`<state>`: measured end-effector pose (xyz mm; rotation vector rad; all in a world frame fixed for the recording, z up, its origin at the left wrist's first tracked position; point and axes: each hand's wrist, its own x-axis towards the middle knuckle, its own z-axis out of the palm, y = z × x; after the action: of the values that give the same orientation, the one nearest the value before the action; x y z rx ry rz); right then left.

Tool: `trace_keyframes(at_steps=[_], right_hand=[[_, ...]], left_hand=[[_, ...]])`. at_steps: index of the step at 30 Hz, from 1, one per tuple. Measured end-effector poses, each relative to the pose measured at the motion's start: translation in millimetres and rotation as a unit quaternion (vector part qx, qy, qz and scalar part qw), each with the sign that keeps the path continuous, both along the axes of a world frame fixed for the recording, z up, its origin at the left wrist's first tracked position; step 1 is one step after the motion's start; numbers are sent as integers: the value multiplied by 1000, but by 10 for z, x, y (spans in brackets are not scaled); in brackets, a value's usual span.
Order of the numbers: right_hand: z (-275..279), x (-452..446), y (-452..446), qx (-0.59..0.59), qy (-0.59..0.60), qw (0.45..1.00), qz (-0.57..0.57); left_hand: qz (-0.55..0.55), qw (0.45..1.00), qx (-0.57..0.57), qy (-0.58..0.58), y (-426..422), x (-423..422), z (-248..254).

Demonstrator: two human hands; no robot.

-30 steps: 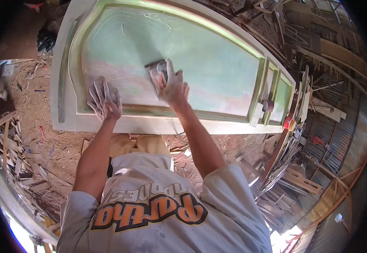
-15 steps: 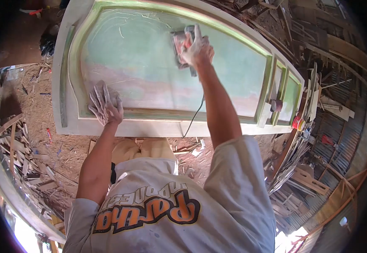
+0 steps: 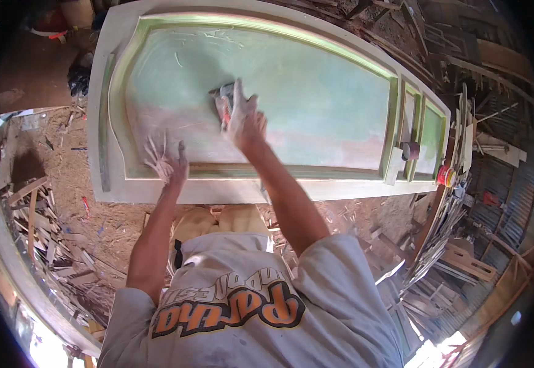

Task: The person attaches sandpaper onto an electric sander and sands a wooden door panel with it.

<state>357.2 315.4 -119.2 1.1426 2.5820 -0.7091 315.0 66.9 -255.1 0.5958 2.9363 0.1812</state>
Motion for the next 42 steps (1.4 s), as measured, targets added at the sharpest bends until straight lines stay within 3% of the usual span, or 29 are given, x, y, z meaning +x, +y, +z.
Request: trace_keyframes(at_steps=[2, 3, 4, 5, 6, 7, 9, 10, 12, 14, 15, 17, 18, 19, 21, 24, 29, 34, 37, 42], right_hand=[[-181, 78, -307, -30, 18, 999, -10], [-402, 98, -450, -69, 100, 992, -46], [-908, 211, -649, -8, 200, 980, 14], [-1007, 268, -714, 22, 251, 967, 36], [-1093, 320, -776, 56, 298, 951, 58], [-755, 289, -736, -41, 233, 963, 133], [-359, 408, -608, -139, 172, 955, 196], [-238, 624, -505, -349, 252, 898, 85], [-286, 1166, -213, -432, 309, 847, 14], [-642, 1912, 161, -174, 214, 961, 26], [-1192, 2427, 377, -166, 312, 933, -67], [-1888, 3440, 931, 205, 196, 948, -145], [-2225, 3936, 1202, 342, 116, 907, -217], [-1914, 4166, 1401, 214, -13, 904, -370], [-1944, 4422, 1611, 230, -68, 857, -457], [-1804, 4212, 1677, 187, -120, 839, -496], [-1942, 4311, 1616, 221, -68, 829, -510], [-1937, 4304, 1615, 226, -58, 834, -501], [-1992, 4321, 1604, 241, -59, 827, -504], [-1968, 4314, 1616, 237, -68, 826, -507]], left_hand=[[-31, 999, 14, 34, 317, 53, 278], [-29, 968, 207, -142, 583, 4, 701], [-24, 869, 381, -314, 781, -29, 994], [-34, 872, 373, -315, 916, -57, 1079], [20, 915, 269, -299, 1066, -89, 1116], [74, 944, 162, -276, 1210, -116, 1133], [46, 954, 152, -256, 1298, -339, 1118], [-32, 973, 117, -198, 1311, -405, 1120], [-156, 981, 60, -94, 1322, -423, 1092], [-209, 973, 37, -89, 1496, -522, 1090], [-248, 965, 17, -89, 1576, -564, 1091], [-265, 962, 9, -71, 1850, -680, 1044], [-271, 961, 12, -52, 2018, -736, 1008], [-275, 960, 6, -50, 2158, -782, 984], [-305, 950, 62, 16, 2448, -892, 925], [-325, 941, 74, 50, 2743, -1025, 736], [-348, 935, 12, -59, 2433, -348, 1158], [-405, 910, -24, -85, 1804, 89, 1101], [-392, 911, -39, -120, 1947, 130, 1152], [-380, 923, -37, -44, 2676, -186, 1140]])
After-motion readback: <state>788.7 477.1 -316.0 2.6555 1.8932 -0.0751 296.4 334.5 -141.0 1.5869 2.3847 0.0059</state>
